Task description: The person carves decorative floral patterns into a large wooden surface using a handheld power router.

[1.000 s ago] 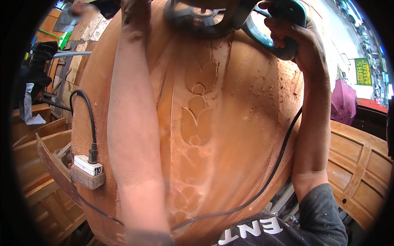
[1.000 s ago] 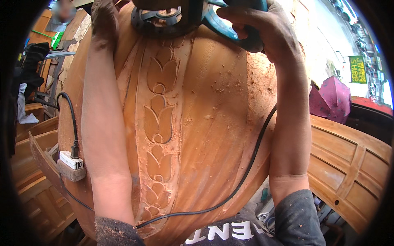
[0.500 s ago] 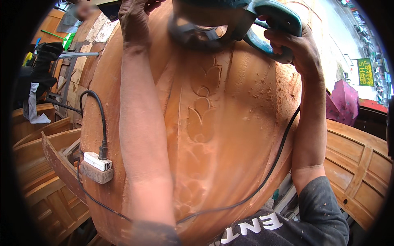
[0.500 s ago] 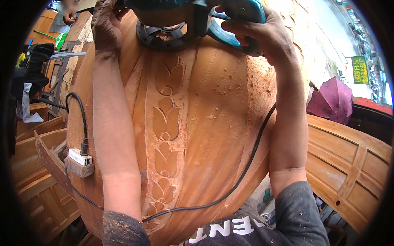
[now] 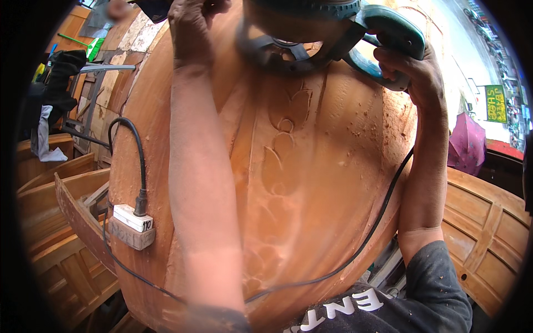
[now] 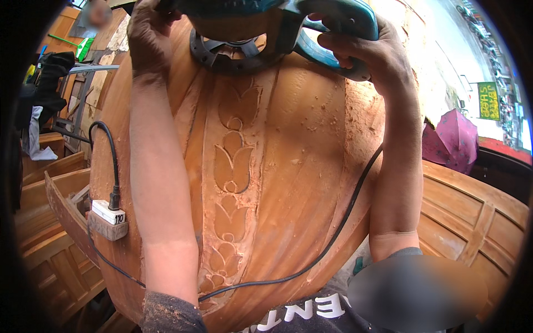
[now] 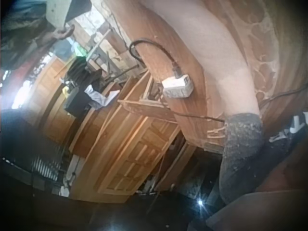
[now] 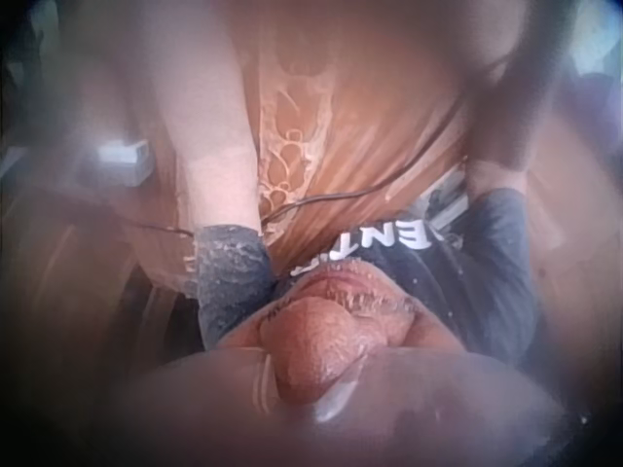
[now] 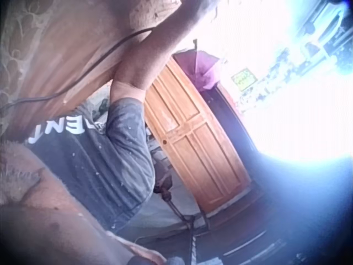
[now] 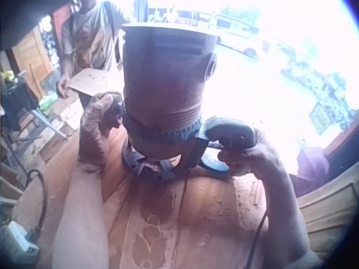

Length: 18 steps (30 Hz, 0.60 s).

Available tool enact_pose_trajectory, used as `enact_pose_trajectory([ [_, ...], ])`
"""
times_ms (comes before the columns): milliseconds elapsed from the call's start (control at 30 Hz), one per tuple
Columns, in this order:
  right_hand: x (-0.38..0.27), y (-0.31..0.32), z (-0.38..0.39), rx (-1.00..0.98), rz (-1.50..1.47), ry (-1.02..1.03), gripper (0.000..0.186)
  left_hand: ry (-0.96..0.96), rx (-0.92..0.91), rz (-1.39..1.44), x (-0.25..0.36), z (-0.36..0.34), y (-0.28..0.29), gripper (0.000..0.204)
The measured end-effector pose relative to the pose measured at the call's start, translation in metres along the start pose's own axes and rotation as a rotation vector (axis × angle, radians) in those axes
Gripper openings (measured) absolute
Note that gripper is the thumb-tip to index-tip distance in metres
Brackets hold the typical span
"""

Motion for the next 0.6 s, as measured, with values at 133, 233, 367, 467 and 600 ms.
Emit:
enact_pose_trajectory([
  [133, 0.003, 0.001, -0.001, 0.007, -0.012, -0.002, 0.031, 0.038, 0.039, 0.08, -0.007, 0.002, 0.003, 0.027],
  [233, 0.004, 0.001, -0.002, -0.015, -0.002, 0.01, 0.03, 0.059, 0.032, 0.054, -0.007, 0.004, 0.003, 0.029],
  [367, 0.0, 0.001, -0.004, -0.017, 0.036, 0.036, 0.031, 0.013, -0.018, 0.102, -0.005, 0.001, -0.005, 0.031],
  [467, 0.0, 0.006, -0.01, -0.021, 0.062, 0.042, 0.035, 0.053, -0.011, 0.08, -0.006, -0.005, -0.005, 0.031],
  [600, -0.005, -0.011, -0.01, -0.171, -0.035, 0.051, 0.046, 0.011, 0.029, -0.042, -0.01, -0.005, -0.004, 0.027],
])
Point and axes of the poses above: each hand's wrist, its own z-axis away from the middle knuckle, its own y-axis out of the back of the hand, x = y × z, the point moved 10 cm from there along -z, towards the middle knuckle, and after that the axes turned 12 degrees about -z, right-handed, at the moved point
